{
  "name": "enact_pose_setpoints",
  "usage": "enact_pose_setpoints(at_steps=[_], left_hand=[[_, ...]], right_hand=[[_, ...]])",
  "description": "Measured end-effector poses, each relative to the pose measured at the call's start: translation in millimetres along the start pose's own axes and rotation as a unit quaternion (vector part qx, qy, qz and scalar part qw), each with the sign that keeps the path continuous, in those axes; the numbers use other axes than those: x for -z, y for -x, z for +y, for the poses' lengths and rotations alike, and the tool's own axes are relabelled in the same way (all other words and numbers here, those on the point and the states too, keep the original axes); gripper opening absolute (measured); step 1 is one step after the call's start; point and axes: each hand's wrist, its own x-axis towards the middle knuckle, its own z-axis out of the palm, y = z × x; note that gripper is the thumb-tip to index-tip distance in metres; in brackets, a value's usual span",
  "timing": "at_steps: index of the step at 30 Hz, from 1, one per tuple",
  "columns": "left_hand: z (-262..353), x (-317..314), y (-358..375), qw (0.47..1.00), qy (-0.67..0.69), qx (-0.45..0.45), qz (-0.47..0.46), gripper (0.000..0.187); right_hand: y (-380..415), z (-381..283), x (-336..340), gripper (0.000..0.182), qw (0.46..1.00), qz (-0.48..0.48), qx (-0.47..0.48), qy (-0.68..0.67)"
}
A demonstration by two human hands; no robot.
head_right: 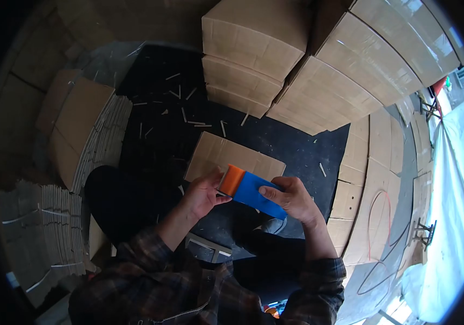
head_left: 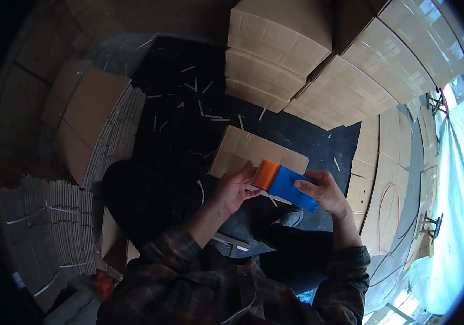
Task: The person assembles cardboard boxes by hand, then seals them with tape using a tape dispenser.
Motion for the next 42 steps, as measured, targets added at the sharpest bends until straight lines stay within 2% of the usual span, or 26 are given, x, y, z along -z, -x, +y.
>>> enact_pose_setpoints(at_steps=[4, 5, 7, 9, 10, 12, 14, 17, 21, 23, 32, 38, 42], left_hand=[[-10.5, 10.5, -14.3, 0.999, 0.009, -0.003, 0.035, 0.03], [-12.7, 12.3, -17.0, 0.997, 0.006, -0.015, 0.071, 0.028], [-9.8, 9.7, -17.0, 0.994, 0.004, -0.027, 0.109, 0.026], [-5.2, 7.5, -16.4, 0.981, -0.033, -0.132, 0.141, 0.019], [-2.0, 13.9, -21.1, 0.98, -0.032, -0.134, 0.143, 0.019], [8.8, 36.0, -30.8, 0.962, -0.109, -0.188, 0.167, 0.014], [39.5, 35.6, -25.6, 0.927, -0.172, -0.214, 0.257, 0.013], [67.7, 78.2, -41.5, 0.874, -0.233, -0.264, 0.335, 0.013], [72.4, 86.4, -47.0, 0.863, -0.268, -0.261, 0.34, 0.011], [64.5, 108.6, -61.9, 0.864, -0.265, -0.296, 0.31, 0.011], [79.7, 93.1, -56.7, 0.851, -0.286, -0.251, 0.362, 0.012], [73.6, 104.3, -69.4, 0.849, -0.289, -0.258, 0.359, 0.012], [62.9, 120.0, -84.2, 0.857, -0.267, -0.253, 0.361, 0.012]], right_hand=[[-8.6, -12.2, -7.1, 0.052, 0.999, -0.01, -0.013, 0.046], [-10.9, -14.3, -10.2, 0.052, 0.999, -0.014, -0.013, 0.047], [-15.7, -18.1, -16.4, 0.046, 0.996, -0.008, 0.022, 0.087], [-21.1, -22.0, -22.6, 0.044, 0.996, -0.007, 0.022, 0.09], [-24.7, -24.1, -24.9, 0.042, 0.995, -0.003, 0.023, 0.092], [-27.8, -34.1, -27.7, 0.041, 0.995, 0.001, 0.019, 0.099], [-33.0, -38.1, -25.8, 0.04, 0.994, 0.006, 0.015, 0.105], [-42.7, -35.0, -16.5, 0.044, 0.993, -0.01, -0.012, 0.118], [-58.6, -35.6, -23.2, 0.042, 0.983, 0.0, -0.044, 0.178], [-64.2, -36.3, -25.0, 0.042, 0.977, 0.002, -0.061, 0.203], [-81.3, -32.8, -34.9, 0.046, 0.969, -0.006, -0.087, 0.233], [-89.1, -31.7, -39.7, 0.047, 0.964, -0.01, -0.106, 0.245], [-96.4, -36.8, -47.7, 0.051, 0.942, -0.011, -0.141, 0.304]])
